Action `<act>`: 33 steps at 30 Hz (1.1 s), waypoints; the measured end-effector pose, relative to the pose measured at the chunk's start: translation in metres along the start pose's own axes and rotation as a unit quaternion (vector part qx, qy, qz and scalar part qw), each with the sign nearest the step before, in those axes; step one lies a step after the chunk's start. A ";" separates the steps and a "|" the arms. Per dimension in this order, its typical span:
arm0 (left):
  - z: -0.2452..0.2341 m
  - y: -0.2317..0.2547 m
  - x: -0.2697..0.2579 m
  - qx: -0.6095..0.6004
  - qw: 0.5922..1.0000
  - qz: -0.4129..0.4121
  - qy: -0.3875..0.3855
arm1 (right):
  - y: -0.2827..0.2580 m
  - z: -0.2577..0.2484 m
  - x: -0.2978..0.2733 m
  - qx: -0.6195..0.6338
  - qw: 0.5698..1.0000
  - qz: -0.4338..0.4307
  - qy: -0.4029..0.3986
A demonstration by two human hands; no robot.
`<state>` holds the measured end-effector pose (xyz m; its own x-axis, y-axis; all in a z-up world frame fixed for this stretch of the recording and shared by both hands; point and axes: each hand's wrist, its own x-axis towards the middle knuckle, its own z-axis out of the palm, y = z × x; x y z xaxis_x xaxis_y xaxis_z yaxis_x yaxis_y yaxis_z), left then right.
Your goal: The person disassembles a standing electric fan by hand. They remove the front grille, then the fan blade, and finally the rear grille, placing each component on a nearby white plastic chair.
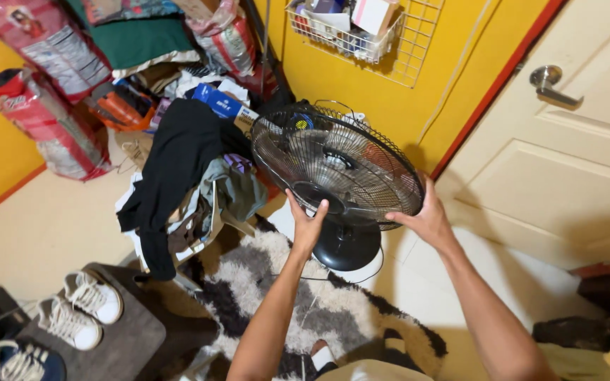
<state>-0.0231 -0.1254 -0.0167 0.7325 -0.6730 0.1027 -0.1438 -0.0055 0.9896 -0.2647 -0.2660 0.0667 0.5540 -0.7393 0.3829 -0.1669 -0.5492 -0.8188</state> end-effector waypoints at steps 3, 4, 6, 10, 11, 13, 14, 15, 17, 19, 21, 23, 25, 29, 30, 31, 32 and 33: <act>0.012 0.003 -0.003 -0.137 0.966 -0.217 -0.028 | 0.001 -0.005 0.002 0.023 0.997 0.064 -0.029; 0.017 0.003 -0.005 -0.143 0.968 -0.204 -0.022 | 0.001 -0.010 0.005 0.016 0.997 0.062 -0.037; 0.024 0.004 -0.008 -0.151 0.972 -0.177 -0.014 | 0.002 -0.019 0.010 0.004 0.997 0.062 -0.048; 0.030 -0.003 -0.012 -0.147 0.977 -0.156 0.004 | 0.006 -0.028 0.014 0.015 0.996 0.066 -0.061; 0.030 -0.006 -0.012 -0.147 0.975 -0.164 0.010 | 0.008 -0.029 0.012 0.007 0.995 0.073 -0.066; 0.029 -0.011 -0.014 -0.136 0.982 -0.132 0.024 | 0.014 -0.030 0.008 0.000 0.994 0.075 -0.075; 0.028 -0.012 -0.015 -0.123 0.988 -0.093 0.032 | 0.017 -0.030 0.006 0.000 0.994 0.071 -0.080; 0.026 -0.012 -0.011 -0.110 0.992 -0.050 0.039 | 0.020 -0.029 0.007 0.000 0.994 0.065 -0.083; 0.016 -0.008 -0.010 -0.033 0.998 -0.017 0.047 | 0.030 -0.031 0.010 -0.009 0.993 0.038 -0.115; 0.005 -0.001 -0.009 0.036 0.998 0.027 0.050 | 0.042 -0.036 0.016 0.021 0.989 0.050 -0.136; -0.005 0.008 -0.004 0.096 0.991 0.082 0.048 | 0.054 -0.039 0.025 0.090 0.980 0.100 -0.144; -0.011 0.018 -0.001 0.106 0.991 0.074 0.044 | 0.065 -0.038 0.039 0.168 0.967 0.153 -0.118; -0.009 0.025 -0.001 0.115 0.989 0.075 0.051 | 0.074 -0.032 0.060 0.208 0.954 0.187 -0.106; 0.006 0.027 -0.003 0.116 0.986 0.063 0.105 | 0.088 -0.009 0.114 0.136 0.977 0.109 -0.127; 0.010 0.025 -0.004 0.111 0.985 0.046 0.124 | 0.092 -0.004 0.125 0.096 0.984 0.062 -0.137; 0.015 0.021 -0.005 0.118 0.981 0.050 0.145 | 0.098 0.001 0.134 0.086 0.982 0.075 -0.148; 0.018 0.018 -0.002 0.124 0.977 0.054 0.166 | 0.103 0.010 0.142 0.076 0.980 0.088 -0.159; 0.024 0.016 0.002 0.128 0.972 0.057 0.190 | 0.108 0.014 0.154 0.063 0.978 0.097 -0.172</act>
<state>-0.0400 -0.1445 -0.0030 0.8878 -0.3583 0.2888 -0.3643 -0.1638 0.9168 -0.1861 -0.4338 0.0307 0.7671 -0.6381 0.0670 -0.2063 -0.3442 -0.9159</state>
